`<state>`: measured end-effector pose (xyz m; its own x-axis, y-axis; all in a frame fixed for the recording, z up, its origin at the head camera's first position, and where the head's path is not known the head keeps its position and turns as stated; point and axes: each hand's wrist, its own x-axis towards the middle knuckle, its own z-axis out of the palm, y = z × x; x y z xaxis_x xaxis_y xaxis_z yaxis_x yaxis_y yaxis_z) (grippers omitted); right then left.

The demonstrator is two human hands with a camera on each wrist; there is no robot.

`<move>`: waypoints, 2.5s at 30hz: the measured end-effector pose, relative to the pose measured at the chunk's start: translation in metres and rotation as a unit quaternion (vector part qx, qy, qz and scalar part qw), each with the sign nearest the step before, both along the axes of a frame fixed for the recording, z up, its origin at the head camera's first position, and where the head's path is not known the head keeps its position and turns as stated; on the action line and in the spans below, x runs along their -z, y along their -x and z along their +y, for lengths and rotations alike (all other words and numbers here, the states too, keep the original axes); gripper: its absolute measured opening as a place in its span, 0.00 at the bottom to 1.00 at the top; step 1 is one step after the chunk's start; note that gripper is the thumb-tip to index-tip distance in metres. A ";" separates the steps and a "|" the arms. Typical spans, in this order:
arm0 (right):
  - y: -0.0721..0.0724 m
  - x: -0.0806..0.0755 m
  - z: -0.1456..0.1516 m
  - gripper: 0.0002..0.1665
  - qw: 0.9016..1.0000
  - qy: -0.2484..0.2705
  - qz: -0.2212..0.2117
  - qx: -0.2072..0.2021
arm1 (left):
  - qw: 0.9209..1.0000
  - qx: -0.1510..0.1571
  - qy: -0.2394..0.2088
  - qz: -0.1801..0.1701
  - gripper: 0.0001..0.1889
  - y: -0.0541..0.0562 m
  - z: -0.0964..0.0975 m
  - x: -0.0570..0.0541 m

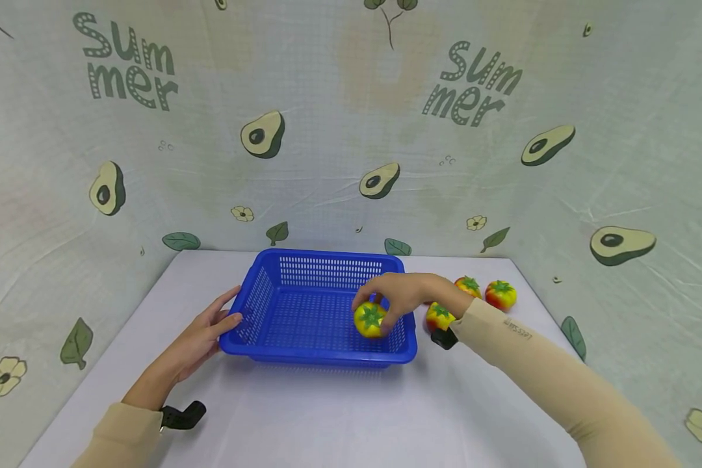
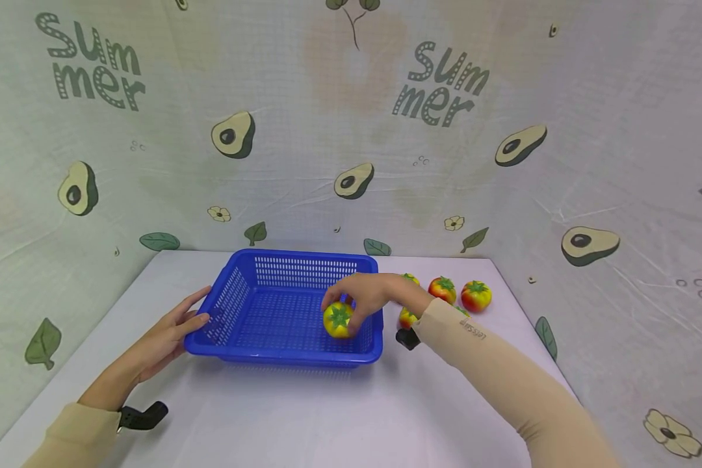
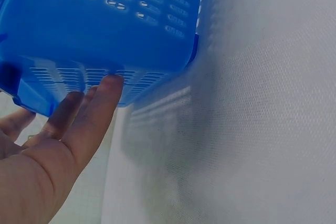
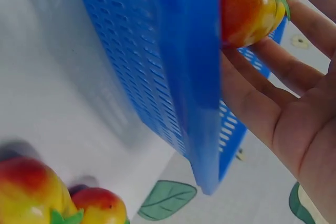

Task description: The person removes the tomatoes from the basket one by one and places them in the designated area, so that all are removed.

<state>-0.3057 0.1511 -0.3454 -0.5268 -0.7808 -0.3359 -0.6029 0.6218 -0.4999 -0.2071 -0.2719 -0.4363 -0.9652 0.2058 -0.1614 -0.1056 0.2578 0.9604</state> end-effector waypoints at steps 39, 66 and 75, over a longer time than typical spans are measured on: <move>-0.042 -0.033 0.180 0.39 0.941 0.118 0.204 0.244 | 1.000 0.002 0.000 0.002 0.42 -0.001 0.000 0.002; -0.073 0.047 0.281 0.47 0.898 0.060 0.147 0.410 | 1.000 0.000 0.006 0.000 0.41 -0.003 -0.001 0.001; -0.077 0.066 0.282 0.44 0.901 0.079 0.120 0.410 | 1.000 0.008 0.006 0.000 0.41 -0.002 -0.005 -0.001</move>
